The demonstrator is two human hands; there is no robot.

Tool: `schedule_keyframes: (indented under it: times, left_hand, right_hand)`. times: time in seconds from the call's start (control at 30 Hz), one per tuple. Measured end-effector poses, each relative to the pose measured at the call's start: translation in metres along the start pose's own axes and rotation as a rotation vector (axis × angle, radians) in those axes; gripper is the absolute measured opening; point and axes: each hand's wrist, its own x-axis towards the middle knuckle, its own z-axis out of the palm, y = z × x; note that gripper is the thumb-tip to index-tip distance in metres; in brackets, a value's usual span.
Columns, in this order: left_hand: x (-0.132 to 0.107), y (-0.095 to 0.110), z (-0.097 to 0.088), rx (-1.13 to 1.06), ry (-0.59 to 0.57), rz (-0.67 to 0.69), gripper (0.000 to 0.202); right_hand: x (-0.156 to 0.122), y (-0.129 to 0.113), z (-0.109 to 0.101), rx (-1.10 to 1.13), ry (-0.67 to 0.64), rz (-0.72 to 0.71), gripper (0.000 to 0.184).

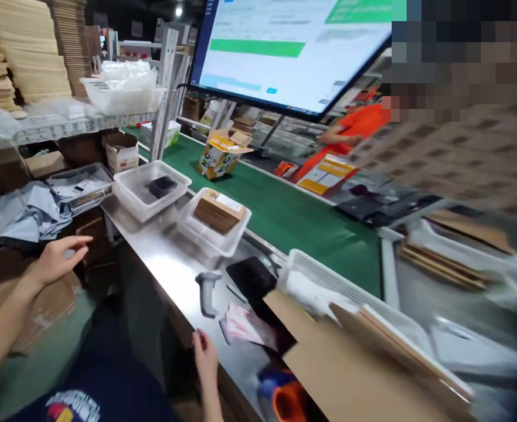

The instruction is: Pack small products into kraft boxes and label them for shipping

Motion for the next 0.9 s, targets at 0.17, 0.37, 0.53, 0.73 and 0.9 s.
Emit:
schedule_keyframes:
  times: [0.17, 0.37, 0.53, 0.73, 0.9]
  left_hand:
    - [0.243, -0.056, 0.119, -0.06, -0.126, -0.248, 0.045]
    - [0.436, -0.052, 0.299, 0.093, -0.464, -0.228, 0.11]
    - [0.482, -0.05, 0.367, 0.376, -0.658, -0.325, 0.118]
    - [0.468, -0.092, 0.301, 0.431, -0.541, -0.309, 0.108]
    - [0.448, -0.094, 0.278, 0.58, -0.559, -0.141, 0.102]
  right_hand:
    - [0.073, -0.04, 0.048, -0.062, 0.227, 0.141, 0.059]
    - [0.104, -0.087, 0.104, -0.263, 0.339, 0.185, 0.093]
    - [0.115, -0.085, 0.108, -0.435, 0.352, 0.26, 0.11]
    - [0.132, -0.065, 0.091, -0.498, 0.279, 0.281, 0.098]
    - [0.157, -0.065, 0.085, -0.507, 0.2, 0.367, 0.084]
